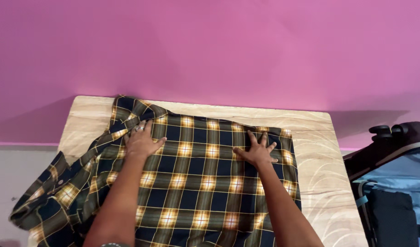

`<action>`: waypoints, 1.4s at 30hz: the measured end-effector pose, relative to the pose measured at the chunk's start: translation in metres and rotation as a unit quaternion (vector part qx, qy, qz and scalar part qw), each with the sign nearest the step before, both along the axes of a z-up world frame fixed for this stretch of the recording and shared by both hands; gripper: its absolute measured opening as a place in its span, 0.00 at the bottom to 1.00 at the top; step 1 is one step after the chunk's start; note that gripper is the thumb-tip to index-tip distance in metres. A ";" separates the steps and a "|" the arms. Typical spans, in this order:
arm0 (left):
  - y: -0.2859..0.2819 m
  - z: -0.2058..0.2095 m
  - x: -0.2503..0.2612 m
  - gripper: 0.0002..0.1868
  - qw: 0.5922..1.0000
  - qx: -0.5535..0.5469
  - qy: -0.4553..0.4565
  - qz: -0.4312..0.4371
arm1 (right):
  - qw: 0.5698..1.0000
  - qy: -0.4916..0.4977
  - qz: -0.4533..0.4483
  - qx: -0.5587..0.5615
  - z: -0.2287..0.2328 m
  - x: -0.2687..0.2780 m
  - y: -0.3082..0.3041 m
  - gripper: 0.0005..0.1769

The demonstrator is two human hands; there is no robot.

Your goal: The person picks up a shirt from a basket, spreads it on a table, and folds the sleeves and body before placing it into an open suitcase.

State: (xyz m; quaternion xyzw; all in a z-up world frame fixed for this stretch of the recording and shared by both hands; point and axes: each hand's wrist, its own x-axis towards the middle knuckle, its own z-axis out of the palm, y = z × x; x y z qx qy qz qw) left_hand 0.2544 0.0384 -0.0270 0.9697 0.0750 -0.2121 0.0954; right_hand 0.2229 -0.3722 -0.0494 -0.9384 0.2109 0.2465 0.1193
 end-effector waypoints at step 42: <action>-0.020 -0.024 0.022 0.48 0.986 0.071 -0.142 -0.049 | 0.973 -0.186 0.103 -0.087 -0.041 0.056 -0.008 0.50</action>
